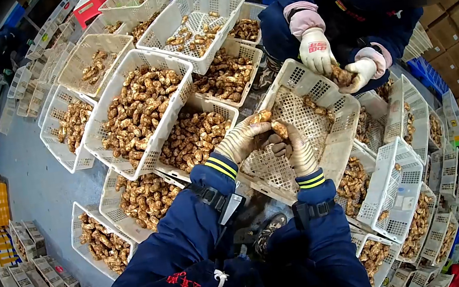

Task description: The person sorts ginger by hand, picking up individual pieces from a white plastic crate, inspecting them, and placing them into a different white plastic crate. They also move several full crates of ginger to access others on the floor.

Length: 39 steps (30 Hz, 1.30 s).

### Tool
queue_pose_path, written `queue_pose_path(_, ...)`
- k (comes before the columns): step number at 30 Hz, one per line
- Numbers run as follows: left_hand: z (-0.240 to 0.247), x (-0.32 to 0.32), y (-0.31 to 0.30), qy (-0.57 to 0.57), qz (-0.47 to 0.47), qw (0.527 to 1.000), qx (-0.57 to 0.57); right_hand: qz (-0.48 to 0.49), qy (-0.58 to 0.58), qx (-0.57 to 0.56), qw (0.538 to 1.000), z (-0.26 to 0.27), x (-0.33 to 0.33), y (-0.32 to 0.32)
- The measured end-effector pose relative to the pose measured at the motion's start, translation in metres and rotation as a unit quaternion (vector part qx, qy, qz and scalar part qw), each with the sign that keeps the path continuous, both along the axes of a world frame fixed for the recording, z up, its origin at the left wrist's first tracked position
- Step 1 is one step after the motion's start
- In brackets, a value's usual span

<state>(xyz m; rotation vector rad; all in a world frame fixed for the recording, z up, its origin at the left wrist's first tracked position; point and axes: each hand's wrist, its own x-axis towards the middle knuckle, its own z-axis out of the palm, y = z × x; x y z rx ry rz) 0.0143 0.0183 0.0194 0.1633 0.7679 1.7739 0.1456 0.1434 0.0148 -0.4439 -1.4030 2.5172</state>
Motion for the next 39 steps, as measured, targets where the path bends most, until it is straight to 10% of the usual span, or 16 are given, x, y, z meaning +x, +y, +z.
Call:
queue_pose_path(6, -0.002, -0.004, 0.003, 0.005, 0.069, 0.997, -0.044, -0.212, -0.004, 0.219, 0.952, 0.017, -0.013, -0.013)
queue_pose_path(8, 0.007, -0.001, 0.002, -0.007, 0.071, 0.997, -0.041, -0.224, -0.005, 0.532, 0.817, 0.025, -0.024, -0.013)
queue_pose_path(11, 0.020, 0.003, -0.003, 0.012, 0.024, 1.000, -0.012, -0.115, 0.072, 0.322, 0.937, 0.077, -0.032, -0.040)
queue_pose_path(13, 0.034, 0.005, -0.010, -0.012, 0.003, 1.000, 0.003, -0.194, 0.083, 0.431, 0.877, 0.075, -0.039, -0.026)
queue_pose_path(18, 0.038, 0.000, -0.014, -0.013, -0.158, 0.979, 0.129, -0.154, 0.018, 0.245, 0.957, 0.054, -0.013, -0.013)
queue_pose_path(24, 0.036, 0.009, -0.008, 0.148, -0.123, 0.981, 0.037, -0.138, 0.030, 0.238, 0.961, 0.031, -0.010, -0.015)
queue_pose_path(26, 0.035, 0.010, -0.001, 0.315, -0.081, 0.943, -0.063, -0.142, -0.007, 0.273, 0.951, 0.028, -0.006, -0.011)
queue_pose_path(29, 0.015, 0.012, 0.011, 0.634, 0.013, 0.739, -0.228, -0.141, -0.057, 0.314, 0.937, 0.024, 0.001, -0.009)
queue_pose_path(33, 0.048, 0.019, 0.007, 0.694, -0.038, 0.638, -0.333, -0.140, -0.025, 0.210, 0.967, 0.027, 0.006, -0.013)
queue_pose_path(36, 0.047, 0.019, 0.006, 0.672, -0.013, 0.694, -0.259, -0.156, -0.004, 0.172, 0.973, 0.024, 0.011, -0.006)
queue_pose_path(39, 0.014, 0.015, 0.012, 0.481, 0.027, 0.869, -0.113, -0.163, 0.019, 0.129, 0.978, 0.019, 0.019, 0.002)
